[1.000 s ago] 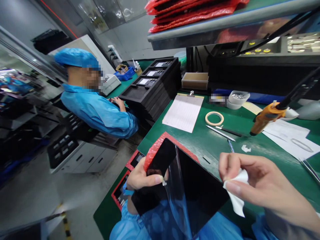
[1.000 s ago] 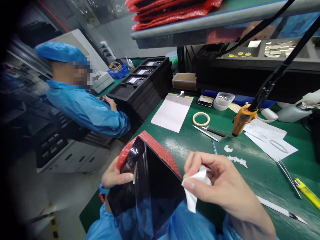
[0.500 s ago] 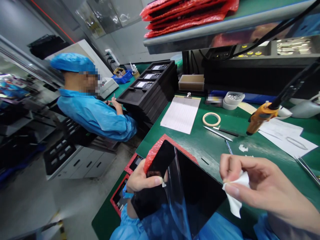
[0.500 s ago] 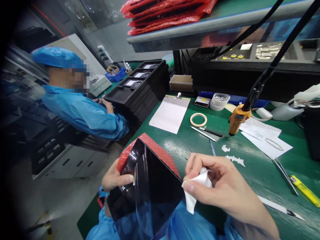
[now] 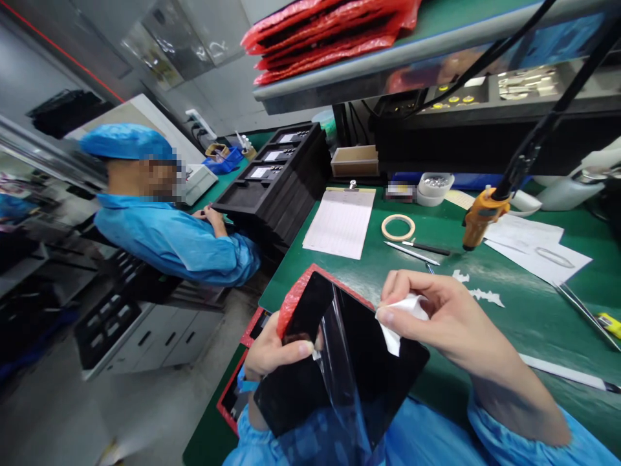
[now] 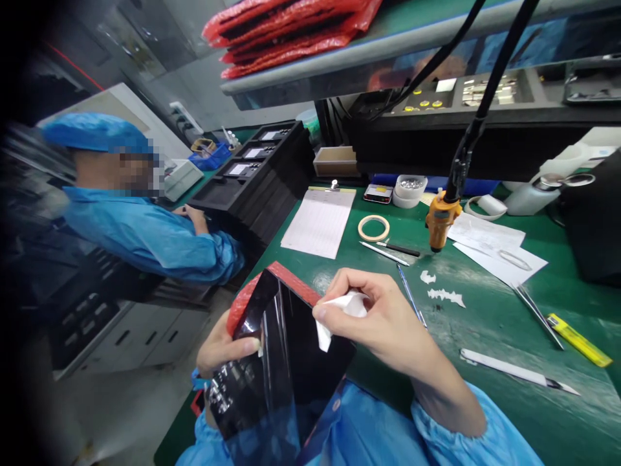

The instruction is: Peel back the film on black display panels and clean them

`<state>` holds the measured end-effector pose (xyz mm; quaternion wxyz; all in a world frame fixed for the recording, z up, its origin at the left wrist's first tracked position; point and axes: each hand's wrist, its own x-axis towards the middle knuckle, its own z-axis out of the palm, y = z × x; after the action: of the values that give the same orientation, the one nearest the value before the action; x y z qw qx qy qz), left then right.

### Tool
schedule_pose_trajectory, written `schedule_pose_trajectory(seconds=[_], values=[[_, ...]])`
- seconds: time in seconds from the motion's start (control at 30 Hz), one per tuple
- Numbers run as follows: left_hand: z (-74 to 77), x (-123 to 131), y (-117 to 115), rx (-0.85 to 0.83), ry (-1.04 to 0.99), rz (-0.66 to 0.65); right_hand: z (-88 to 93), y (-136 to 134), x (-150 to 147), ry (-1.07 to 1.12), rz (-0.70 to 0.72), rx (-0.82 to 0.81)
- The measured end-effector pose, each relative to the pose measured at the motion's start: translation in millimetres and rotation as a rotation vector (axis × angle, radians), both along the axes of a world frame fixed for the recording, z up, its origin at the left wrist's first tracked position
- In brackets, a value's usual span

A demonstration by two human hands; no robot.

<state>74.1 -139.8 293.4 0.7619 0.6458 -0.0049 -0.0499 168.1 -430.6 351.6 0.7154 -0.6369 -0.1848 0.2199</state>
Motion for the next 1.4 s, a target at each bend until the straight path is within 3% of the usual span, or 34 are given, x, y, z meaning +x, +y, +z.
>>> schedule_pose_trajectory(seconds=[0.23, 0.43, 0.57, 0.73, 0.9, 1.1, 1.17, 1.27, 1.4], values=[[3.3, 0.7, 4.2, -0.021, -0.008, -0.064, 3.5, -11.5, -3.0, -0.037, 0.017, -0.032], [-1.0, 4.2, 4.9, -0.027, -0.012, -0.088, -9.6, -39.0, -17.3, -0.083, -0.03, -0.013], [-3.7, 6.8, 2.3, -0.031, 0.007, -0.064, -16.4, -49.8, -24.2, -0.116, -0.15, 0.052], [-0.8, 7.2, -2.1, -0.006, 0.051, -0.068, -2.0, -41.2, -25.6, -0.272, -0.276, -0.065], [12.2, 8.2, -2.0, 0.071, 0.105, -0.105, 11.0, -42.4, -21.0, -0.587, -0.187, -0.163], [30.0, 16.9, -3.4, 0.17, 0.106, -0.258, 4.6, -40.3, -14.5, -0.865, -0.075, -0.247], [33.1, 18.5, -5.3, 0.205, 0.097, -0.295, 0.7, -35.0, -15.4, -0.95, -0.173, -0.34], [34.4, 18.5, -5.6, 0.209, 0.091, -0.331, -2.7, -29.5, -19.8, -1.022, -0.456, -0.439], [30.9, 16.3, -0.3, 0.218, 0.083, -0.295, -3.2, -32.9, -28.5, -0.82, -0.594, -0.39]])
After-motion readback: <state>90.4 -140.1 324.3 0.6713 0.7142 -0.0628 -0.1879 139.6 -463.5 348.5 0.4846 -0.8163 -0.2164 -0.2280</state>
